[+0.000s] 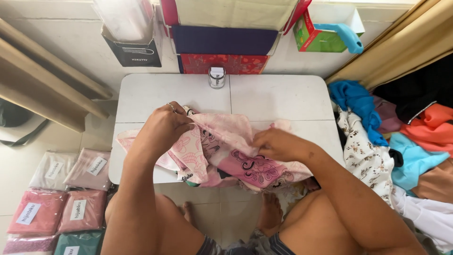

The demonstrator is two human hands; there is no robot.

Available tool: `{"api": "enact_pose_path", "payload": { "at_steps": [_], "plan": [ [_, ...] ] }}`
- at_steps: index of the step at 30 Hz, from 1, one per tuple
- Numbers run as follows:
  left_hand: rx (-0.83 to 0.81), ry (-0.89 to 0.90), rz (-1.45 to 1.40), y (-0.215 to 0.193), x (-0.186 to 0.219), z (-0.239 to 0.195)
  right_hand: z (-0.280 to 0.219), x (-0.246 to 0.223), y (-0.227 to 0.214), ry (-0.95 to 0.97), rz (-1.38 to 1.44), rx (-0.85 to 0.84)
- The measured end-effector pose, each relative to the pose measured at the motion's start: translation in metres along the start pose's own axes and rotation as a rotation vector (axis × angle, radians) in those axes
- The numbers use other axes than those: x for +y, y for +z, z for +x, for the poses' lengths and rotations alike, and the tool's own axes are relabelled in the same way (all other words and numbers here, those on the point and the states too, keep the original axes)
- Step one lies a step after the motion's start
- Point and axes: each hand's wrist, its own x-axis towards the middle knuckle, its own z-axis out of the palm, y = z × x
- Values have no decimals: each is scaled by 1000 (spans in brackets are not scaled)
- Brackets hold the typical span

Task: The person folds a brown piece of fabric on a white table using a lint roller to smooth it. They then place the folded fabric into a clear plastic bag and seal it. Finally, they pick up a pink patterned cloth and begin to unfold it.

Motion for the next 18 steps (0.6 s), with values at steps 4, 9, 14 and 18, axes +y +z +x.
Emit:
{"api": "enact_pose_path", "payload": {
  "at_steps": [4, 9, 14, 18],
  "plan": [
    [-51, -10, -12, -7, 7, -4, 12, -2, 12, 179, 71, -220],
    [-91, 0, -39, -14, 14, -7, 33, 15, -1, 261, 86, -8],
    [-109, 31, -52, -13, 8, -13, 65, 77, 21, 304, 180, 115],
    [-117, 34, -32, -20, 15, -18, 66, 72, 18, 301, 240, 86]
  ]
}}
